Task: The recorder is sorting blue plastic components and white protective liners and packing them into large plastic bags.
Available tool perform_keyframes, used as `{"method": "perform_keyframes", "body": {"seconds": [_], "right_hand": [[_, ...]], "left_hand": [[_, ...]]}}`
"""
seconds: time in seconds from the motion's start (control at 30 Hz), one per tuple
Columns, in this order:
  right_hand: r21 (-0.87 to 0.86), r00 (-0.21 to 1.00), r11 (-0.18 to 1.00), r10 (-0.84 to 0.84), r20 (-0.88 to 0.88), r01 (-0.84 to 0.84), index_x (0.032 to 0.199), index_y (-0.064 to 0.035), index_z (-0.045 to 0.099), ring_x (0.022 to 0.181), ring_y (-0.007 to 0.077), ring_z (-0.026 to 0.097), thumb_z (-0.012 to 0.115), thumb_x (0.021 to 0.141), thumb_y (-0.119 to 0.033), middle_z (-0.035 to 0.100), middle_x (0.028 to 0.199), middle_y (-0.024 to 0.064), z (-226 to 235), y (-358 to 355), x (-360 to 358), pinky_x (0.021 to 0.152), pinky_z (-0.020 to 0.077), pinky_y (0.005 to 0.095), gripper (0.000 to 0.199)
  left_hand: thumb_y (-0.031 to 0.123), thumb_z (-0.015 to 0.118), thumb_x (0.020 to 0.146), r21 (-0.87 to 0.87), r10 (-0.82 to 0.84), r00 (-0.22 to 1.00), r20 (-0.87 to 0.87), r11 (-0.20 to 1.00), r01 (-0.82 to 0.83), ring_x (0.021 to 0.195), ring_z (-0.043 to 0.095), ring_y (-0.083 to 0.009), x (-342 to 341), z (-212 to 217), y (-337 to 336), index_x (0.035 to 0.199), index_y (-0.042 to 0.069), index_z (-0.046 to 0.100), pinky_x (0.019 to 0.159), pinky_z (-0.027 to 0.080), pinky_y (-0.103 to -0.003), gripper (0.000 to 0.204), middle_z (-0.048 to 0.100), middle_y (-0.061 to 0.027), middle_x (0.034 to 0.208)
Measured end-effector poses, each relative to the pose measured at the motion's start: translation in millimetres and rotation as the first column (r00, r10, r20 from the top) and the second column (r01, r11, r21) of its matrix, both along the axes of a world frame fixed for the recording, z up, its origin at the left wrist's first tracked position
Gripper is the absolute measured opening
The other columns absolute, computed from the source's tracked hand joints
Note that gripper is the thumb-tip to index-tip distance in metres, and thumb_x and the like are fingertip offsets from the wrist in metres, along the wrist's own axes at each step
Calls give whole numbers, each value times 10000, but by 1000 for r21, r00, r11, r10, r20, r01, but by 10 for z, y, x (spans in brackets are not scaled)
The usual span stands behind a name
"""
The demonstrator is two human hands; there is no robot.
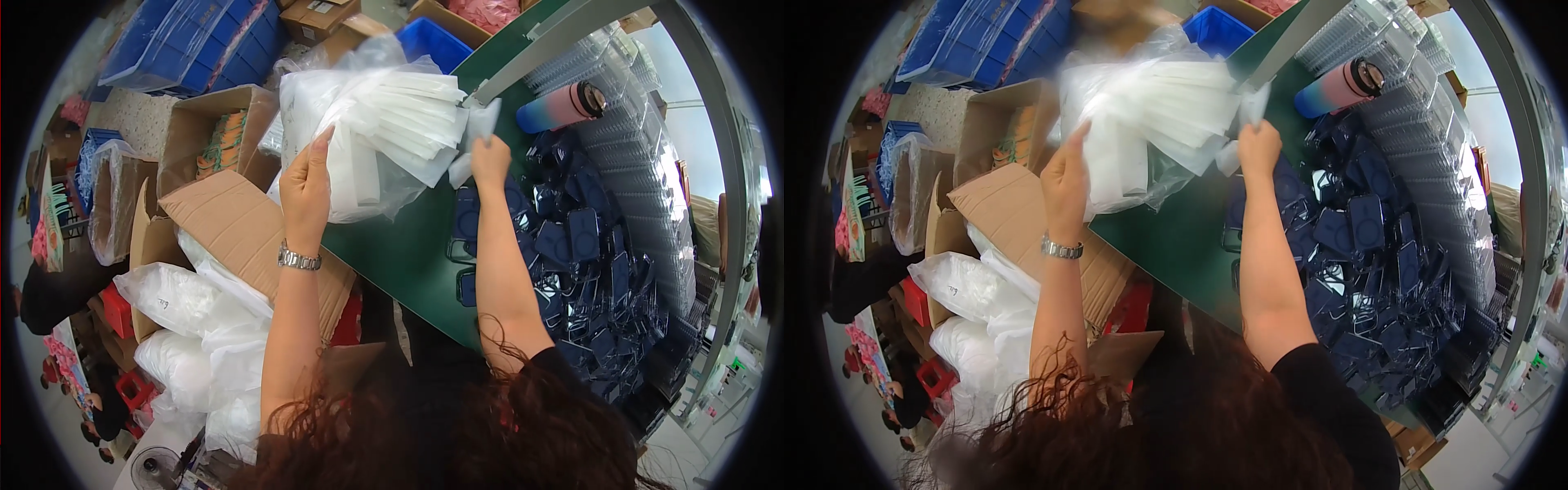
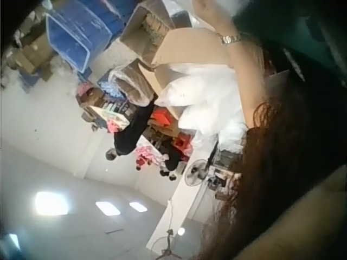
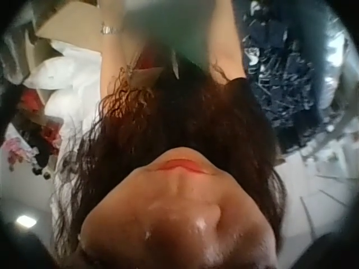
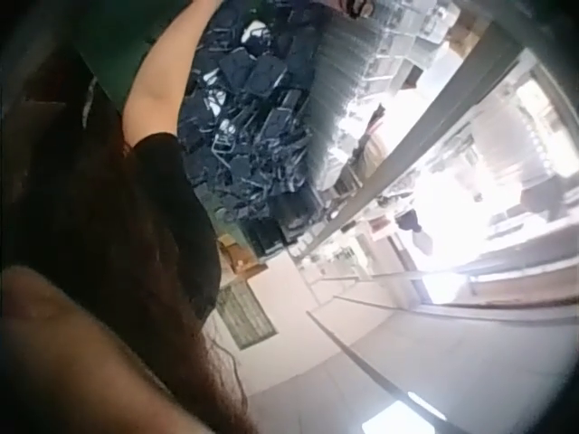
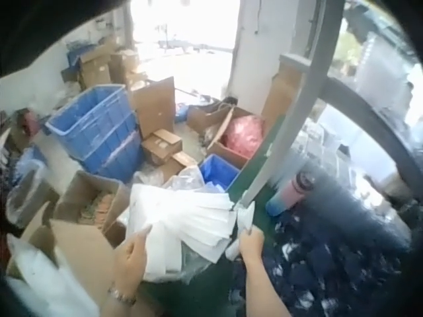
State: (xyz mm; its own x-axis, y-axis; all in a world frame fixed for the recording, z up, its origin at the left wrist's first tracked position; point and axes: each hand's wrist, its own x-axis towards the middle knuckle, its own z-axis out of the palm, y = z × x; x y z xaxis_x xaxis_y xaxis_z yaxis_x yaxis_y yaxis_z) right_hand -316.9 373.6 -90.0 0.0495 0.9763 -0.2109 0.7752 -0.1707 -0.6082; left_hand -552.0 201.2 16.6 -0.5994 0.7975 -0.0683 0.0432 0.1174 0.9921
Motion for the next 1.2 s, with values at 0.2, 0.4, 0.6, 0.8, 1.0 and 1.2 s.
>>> {"method": "perform_keyframes", "body": {"seconds": [0.2, 0.4, 0.6, 0.8, 1.0, 1.2], "right_hand": [[816, 840, 439, 533, 100, -376, 1095, -83, 693, 1120, 293, 549, 557, 700, 75, 632, 1146, 110, 722, -94, -597, 976, 419, 401, 447], [455, 665, 503, 665, 340, -735, 1207, -73, 627, 1280, 371, 435, 607, 816, -211, 514, 1345, 193, 182, 400, -1018, 1081, 328, 455, 415], [243, 620, 572, 699, 356, -784, 1407, -56, 457, 1391, 466, 274, 660, 720, -658, 292, 1484, 332, 318, -24, -856, 1145, 222, 501, 936], [171, 622, 634, 608, 493, -755, 1379, -5, 462, 1370, 474, 299, 827, 602, -501, 259, 1482, 356, 219, -109, -636, 1124, 280, 492, 991], [87, 677, 694, 655, 336, -715, 1203, 71, 543, 1103, 407, 551, 749, 641, -300, 539, 1243, 274, 406, 226, -453, 967, 449, 437, 704], [34, 784, 783, 621, 3, -621, 1143, 28, 572, 1113, 415, 534, 715, 633, -245, 613, 1148, 221, 979, 16, 50, 958, 436, 466, 596]], "left_hand": [[279, 509, 1029, -6, 12, 999, -30, 1000, -12, 587, 269, -2, 0, 9, -12, 1237, 35, 653, 515, 241, -187, 352, 363, 124, 667], [295, 510, 1029, 34, 47, 998, -32, 998, -46, 572, 262, 2, 4, -47, 5, 1236, 46, 657, 506, 241, -177, 356, 414, 123, 679], [299, 513, 1027, -5, 34, 998, 45, 999, -34, 636, 376, -2, -64, -45, 66, 1239, 22, 647, 577, 339, -164, 373, 596, 71, 822], [293, 530, 1020, 73, 74, 997, -37, 995, -71, 622, 393, 1, -91, 35, 171, 1236, -2, 642, 584, 349, -163, 381, 553, 76, 732], [257, 545, 1012, -3, -110, 994, 18, 994, 110, 821, 558, -39, -33, 582, 145, 1193, -15, 664, 751, 436, -180, 347, 695, -24, 918], [242, 549, 1010, 48, -287, 952, -107, 955, 293, 565, 316, 29, 173, 1117, 133, 1163, 10, 691, 521, 274, -165, 312, 472, 92, 658]]}}
